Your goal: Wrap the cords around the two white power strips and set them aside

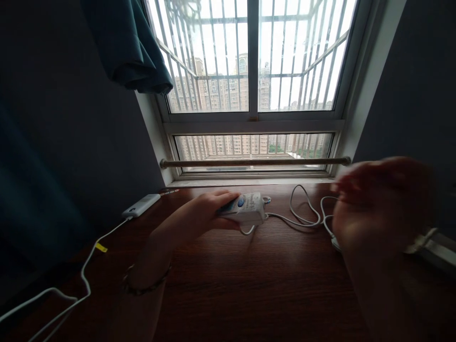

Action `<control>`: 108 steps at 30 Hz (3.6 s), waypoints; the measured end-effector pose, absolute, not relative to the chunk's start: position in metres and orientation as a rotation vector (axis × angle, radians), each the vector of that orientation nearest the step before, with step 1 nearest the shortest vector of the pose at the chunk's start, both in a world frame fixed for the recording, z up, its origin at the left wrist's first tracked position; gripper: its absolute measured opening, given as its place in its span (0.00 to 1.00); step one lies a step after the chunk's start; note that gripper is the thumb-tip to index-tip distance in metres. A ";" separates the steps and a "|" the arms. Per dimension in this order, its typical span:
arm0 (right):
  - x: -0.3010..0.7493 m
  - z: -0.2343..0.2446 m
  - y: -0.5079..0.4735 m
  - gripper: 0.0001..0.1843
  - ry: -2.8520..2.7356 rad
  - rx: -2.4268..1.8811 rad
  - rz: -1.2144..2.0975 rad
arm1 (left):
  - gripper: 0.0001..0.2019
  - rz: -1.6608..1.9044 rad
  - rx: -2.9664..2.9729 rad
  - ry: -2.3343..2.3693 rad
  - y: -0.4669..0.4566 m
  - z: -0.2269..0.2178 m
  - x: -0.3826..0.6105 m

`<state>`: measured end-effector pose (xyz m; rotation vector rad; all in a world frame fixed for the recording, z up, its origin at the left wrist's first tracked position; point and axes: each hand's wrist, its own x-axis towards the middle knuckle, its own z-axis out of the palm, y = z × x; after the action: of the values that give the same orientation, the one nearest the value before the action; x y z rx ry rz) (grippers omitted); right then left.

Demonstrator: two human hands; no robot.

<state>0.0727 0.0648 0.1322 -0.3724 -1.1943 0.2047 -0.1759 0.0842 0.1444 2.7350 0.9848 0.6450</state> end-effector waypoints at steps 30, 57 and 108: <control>0.099 0.103 0.161 0.10 -1.068 -0.482 0.534 | 0.30 0.228 1.253 0.217 0.106 0.049 -0.109; 0.049 0.086 0.119 0.10 -2.437 -0.990 -0.369 | 0.27 0.993 2.665 2.062 0.144 0.094 -0.172; 0.078 0.103 0.127 0.10 -2.448 -1.027 -0.169 | 0.22 0.773 3.343 1.514 0.133 0.086 -0.146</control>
<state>0.0781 0.1273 0.1026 -1.0269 -2.4478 -0.1690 -0.1460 0.1325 0.0858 3.3432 1.5142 0.7727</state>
